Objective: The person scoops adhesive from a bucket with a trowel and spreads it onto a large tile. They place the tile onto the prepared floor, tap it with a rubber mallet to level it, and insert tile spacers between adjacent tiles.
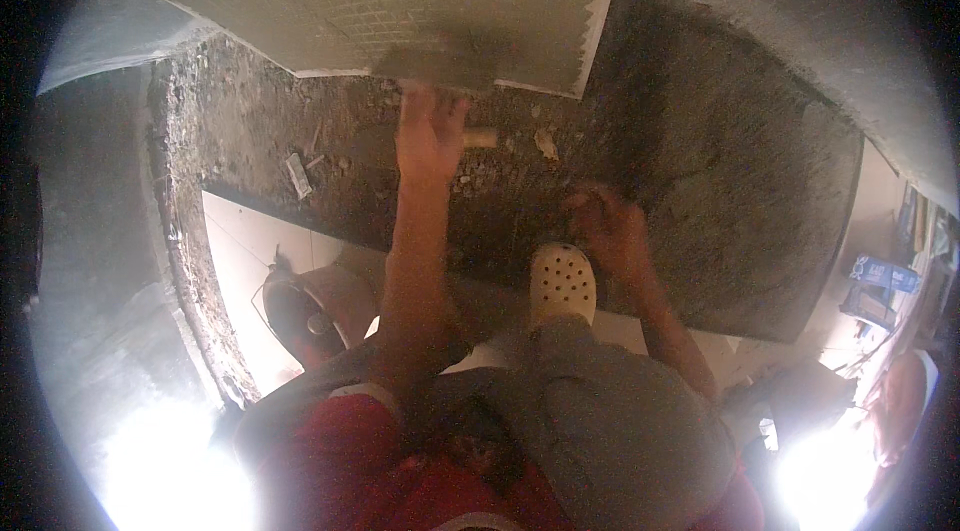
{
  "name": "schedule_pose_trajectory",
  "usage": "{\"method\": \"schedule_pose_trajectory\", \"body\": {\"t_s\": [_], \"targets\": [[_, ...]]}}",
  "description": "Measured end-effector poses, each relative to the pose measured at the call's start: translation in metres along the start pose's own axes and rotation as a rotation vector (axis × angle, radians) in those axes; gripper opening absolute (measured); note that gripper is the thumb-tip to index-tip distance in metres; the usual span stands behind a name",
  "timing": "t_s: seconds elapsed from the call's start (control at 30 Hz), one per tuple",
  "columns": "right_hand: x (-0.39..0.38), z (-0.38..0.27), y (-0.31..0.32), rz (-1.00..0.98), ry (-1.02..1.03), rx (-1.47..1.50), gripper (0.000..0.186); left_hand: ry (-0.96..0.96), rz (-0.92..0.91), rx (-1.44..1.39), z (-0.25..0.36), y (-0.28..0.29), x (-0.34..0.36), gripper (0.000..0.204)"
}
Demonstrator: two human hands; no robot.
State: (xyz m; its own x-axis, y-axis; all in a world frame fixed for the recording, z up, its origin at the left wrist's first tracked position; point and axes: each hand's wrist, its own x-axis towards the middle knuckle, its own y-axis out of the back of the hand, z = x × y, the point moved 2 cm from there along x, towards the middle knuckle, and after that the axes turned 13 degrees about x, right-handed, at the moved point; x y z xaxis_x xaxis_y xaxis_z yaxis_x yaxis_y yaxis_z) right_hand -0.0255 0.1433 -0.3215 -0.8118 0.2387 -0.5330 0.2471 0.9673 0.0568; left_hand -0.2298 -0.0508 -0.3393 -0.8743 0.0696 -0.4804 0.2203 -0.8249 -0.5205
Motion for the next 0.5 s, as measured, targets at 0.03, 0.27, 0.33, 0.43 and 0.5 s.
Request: {"method": "schedule_pose_trajectory", "body": {"t_s": [0.03, 0.27, 0.33, 0.43, 0.5], "targets": [[0.0, -0.001, 0.0, 0.004, -0.006, 0.007, 0.042, 0.02, -0.004, 0.016, -0.011, 0.014, 0.001, 0.022], [0.005, -0.008, -0.005, -0.041, 0.026, 0.022, 0.036, 0.178, 0.211, 0.349, -0.056, 0.056, 0.04, 0.049], [0.008, -0.008, -0.007, -0.051, 0.013, -0.005, 0.034, 0.214, 0.218, 0.571, -0.06, 0.063, 0.053, 0.047], [0.011, -0.007, -0.007, -0.041, -0.025, 0.007, 0.035, 0.258, 0.205, 0.196, -0.061, 0.06, 0.063, 0.047], [0.012, -0.006, -0.005, -0.044, -0.006, -0.015, 0.042, 0.281, 0.169, 0.189, -0.056, 0.05, 0.063, 0.059]]}}
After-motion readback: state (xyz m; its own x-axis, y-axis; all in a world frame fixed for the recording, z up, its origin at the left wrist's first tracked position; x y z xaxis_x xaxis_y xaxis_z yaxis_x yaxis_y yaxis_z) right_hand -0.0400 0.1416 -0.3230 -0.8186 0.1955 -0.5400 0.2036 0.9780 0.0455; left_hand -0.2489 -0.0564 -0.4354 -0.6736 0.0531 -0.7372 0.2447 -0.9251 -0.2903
